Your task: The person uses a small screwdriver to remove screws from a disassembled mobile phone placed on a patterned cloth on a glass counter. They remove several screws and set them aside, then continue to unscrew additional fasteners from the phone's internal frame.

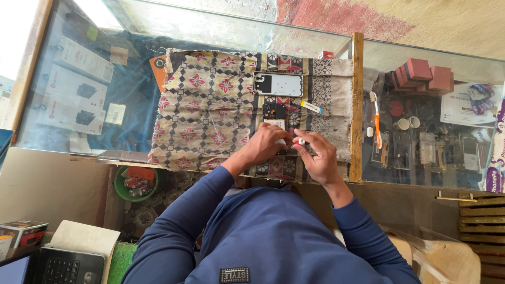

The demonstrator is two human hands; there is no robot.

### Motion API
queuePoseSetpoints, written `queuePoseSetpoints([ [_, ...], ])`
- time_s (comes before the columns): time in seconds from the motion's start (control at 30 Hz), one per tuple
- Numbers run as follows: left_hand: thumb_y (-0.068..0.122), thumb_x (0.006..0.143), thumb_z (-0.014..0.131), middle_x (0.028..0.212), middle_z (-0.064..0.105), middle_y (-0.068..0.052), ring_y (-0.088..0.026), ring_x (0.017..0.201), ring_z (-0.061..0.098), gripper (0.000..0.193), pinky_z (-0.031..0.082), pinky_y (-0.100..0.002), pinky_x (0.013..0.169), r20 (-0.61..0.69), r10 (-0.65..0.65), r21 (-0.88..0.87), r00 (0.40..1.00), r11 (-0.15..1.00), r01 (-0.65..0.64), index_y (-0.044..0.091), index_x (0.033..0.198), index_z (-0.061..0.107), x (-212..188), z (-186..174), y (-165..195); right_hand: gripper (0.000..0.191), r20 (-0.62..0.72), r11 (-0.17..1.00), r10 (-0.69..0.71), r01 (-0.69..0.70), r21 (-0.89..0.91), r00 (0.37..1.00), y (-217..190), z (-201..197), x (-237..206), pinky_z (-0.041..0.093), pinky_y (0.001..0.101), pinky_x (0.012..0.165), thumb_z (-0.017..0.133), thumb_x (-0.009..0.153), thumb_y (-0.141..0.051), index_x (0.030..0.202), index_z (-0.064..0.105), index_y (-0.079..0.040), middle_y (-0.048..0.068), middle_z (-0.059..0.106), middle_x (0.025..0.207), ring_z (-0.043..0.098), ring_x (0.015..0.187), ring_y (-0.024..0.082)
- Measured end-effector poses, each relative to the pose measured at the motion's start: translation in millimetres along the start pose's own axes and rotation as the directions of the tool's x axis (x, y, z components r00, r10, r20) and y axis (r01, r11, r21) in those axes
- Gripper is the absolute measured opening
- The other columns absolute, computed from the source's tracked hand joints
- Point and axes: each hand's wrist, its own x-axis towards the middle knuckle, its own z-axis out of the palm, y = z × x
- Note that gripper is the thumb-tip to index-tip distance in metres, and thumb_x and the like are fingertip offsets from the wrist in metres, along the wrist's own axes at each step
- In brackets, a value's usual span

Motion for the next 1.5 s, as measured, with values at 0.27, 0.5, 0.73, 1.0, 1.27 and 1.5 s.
queuePoseSetpoints([
  [0.27, 0.018, 0.084, 0.073, 0.088, 0.066, -0.004, -0.026, 0.096, 0.059, 0.009, 0.038, -0.042, 0.087, 0.064, -0.081, 0.260, 0.995, 0.964, 0.062, 0.013, 0.090, 0.077, -7.4, -1.3, 12.0, 0.038, -0.008, 0.999, -0.023, 0.022, -0.046, 1.000, 0.3, 3.0, -2.8, 0.060, 0.0296, 0.081, 0.076, 0.090, -0.002, 0.126, 0.074, -0.014, 0.008, 0.071, 0.104, 0.070, 0.092, 0.020],
  [0.5, 0.016, 0.086, 0.070, 0.082, 0.064, -0.005, -0.025, 0.089, 0.059, 0.008, 0.039, -0.042, 0.085, 0.143, -0.024, 0.347, 0.989, 0.937, -0.027, 0.011, 0.079, 0.072, 1.2, 8.9, 12.2, 0.037, 0.007, 0.994, -0.098, 0.098, 0.044, 0.995, -6.2, -1.6, -1.8, 0.059, 0.0327, 0.095, 0.059, 0.094, 0.012, 0.127, 0.066, -0.003, 0.013, 0.072, 0.123, 0.072, 0.112, 0.023],
  [0.73, 0.018, 0.082, 0.067, 0.079, 0.065, -0.008, -0.024, 0.087, 0.063, 0.011, 0.041, -0.041, 0.085, 0.322, 0.022, 0.477, 0.947, 0.860, -0.182, 0.008, 0.077, 0.070, 17.2, 10.6, 11.9, 0.029, -0.083, 0.977, -0.002, 0.020, 0.210, 0.997, -3.8, -9.2, -3.8, 0.060, 0.0287, 0.093, 0.058, 0.099, 0.009, 0.125, 0.067, -0.001, 0.015, 0.070, 0.123, 0.071, 0.107, 0.017],
  [1.0, 0.024, 0.096, 0.060, 0.085, 0.067, -0.007, -0.023, 0.088, 0.064, 0.022, 0.041, -0.040, 0.089, 0.489, -0.026, 0.583, 0.872, 0.754, -0.304, 0.009, 0.084, 0.072, 29.5, 26.5, 2.5, 0.027, -0.219, 0.937, 0.102, -0.020, 0.350, 0.970, 30.6, -21.9, -6.2, 0.060, 0.0307, 0.102, 0.060, 0.105, 0.003, 0.132, 0.062, 0.002, 0.013, 0.071, 0.123, 0.071, 0.115, 0.019],
  [1.27, 0.017, 0.091, 0.063, 0.089, 0.071, -0.005, -0.022, 0.094, 0.065, 0.012, 0.040, -0.042, 0.088, 0.368, -0.223, 0.384, 0.903, 0.921, 0.072, 0.011, 0.090, 0.073, 19.5, -1.7, -9.9, 0.030, -0.208, 0.823, 0.286, -0.129, 0.553, 0.935, 58.8, -9.4, -16.9, 0.059, 0.0332, 0.100, 0.064, 0.103, 0.002, 0.132, 0.061, 0.005, 0.013, 0.070, 0.121, 0.072, 0.110, 0.019],
  [1.5, 0.016, 0.088, 0.072, 0.098, 0.071, -0.005, -0.024, 0.100, 0.064, 0.008, 0.041, -0.043, 0.092, 0.326, -0.098, 0.407, 0.940, 0.912, -0.046, 0.011, 0.093, 0.075, 13.4, 0.7, 7.2, 0.030, -0.214, 0.857, 0.323, -0.189, 0.479, 0.922, 73.5, -3.9, -15.2, 0.061, 0.0309, 0.092, 0.064, 0.102, 0.000, 0.132, 0.061, 0.005, 0.011, 0.070, 0.117, 0.072, 0.103, 0.019],
])
